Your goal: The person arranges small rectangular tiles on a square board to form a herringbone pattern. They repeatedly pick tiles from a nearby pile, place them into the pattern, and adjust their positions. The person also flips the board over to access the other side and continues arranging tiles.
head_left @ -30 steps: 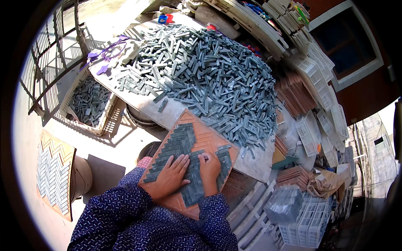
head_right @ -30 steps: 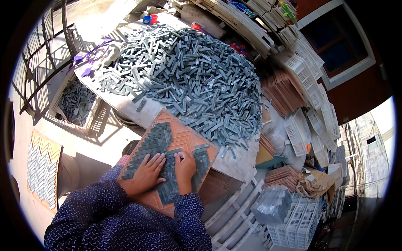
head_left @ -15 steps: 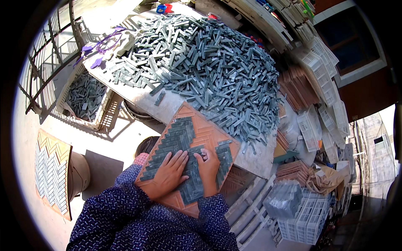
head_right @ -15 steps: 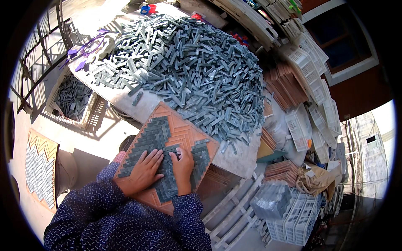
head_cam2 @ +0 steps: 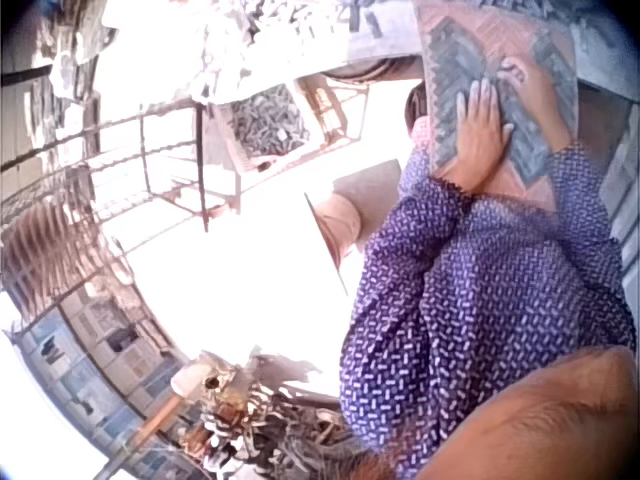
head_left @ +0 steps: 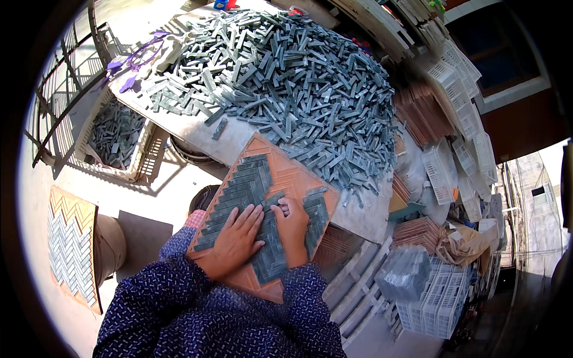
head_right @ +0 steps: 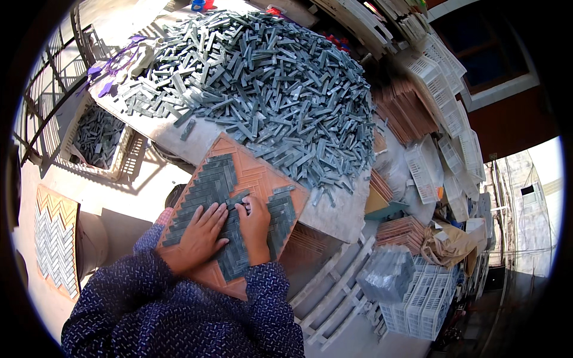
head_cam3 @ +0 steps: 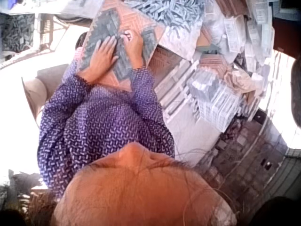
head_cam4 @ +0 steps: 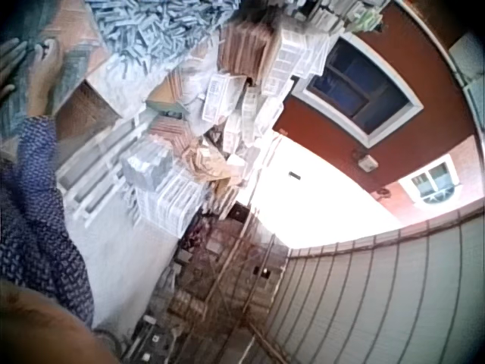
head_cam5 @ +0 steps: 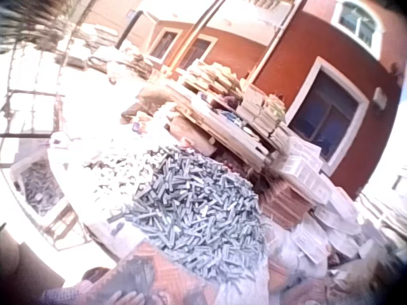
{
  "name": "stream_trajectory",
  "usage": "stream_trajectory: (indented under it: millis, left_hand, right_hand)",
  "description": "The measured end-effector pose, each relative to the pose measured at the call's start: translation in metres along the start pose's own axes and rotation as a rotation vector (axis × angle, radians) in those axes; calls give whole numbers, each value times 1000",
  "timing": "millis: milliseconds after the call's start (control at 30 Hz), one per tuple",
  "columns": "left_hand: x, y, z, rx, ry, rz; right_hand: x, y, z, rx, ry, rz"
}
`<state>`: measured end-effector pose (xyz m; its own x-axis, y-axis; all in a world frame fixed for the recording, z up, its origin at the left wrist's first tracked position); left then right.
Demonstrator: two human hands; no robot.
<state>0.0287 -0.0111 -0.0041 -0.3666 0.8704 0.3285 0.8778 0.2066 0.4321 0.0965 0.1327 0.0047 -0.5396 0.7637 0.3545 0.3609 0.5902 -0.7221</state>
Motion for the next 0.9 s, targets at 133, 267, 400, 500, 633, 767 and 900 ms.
stream_trajectory:
  millis: [133, 267, 400, 500, 633, 767, 900]
  left_hand:
    - [1, -2, 2, -46, -8, 19]
    - [4, -5, -1, -53, -10, 40]
    - [3, -4, 0, -33, -11, 13]
    - [3, -3, 2, -48, -21, 34]
    - [4, -2, 1, -36, -20, 11]
    - [5, -4, 0, -54, -7, 0]
    - [6, -8, -9, -117, 28, -24]
  right_hand:
    - [2, 5, -5, -73, 6, -96]
    - [1, -3, -11, -141, 118, -181]
    - [4, 5, -7, -72, 15, -46]
    - [0, 2, -8, -71, -19, 44]
    - [-5, 2, -4, -87, 35, -9]
    - [2, -5, -8, -95, -7, -69]
    - [6, -4, -16, -51, -29, -129]
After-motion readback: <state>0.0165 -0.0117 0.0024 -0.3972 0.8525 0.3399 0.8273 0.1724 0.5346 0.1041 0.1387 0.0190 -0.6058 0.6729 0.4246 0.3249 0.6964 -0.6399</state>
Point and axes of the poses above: each hand's wrist, its own x-axis towards the middle knuckle, its own z-axis out of the palm, y = z × x, the point moved 3 cm from there along x, towards the middle knuckle, and after that the axes turned 9 degrees about y, right-handed, at the moved point
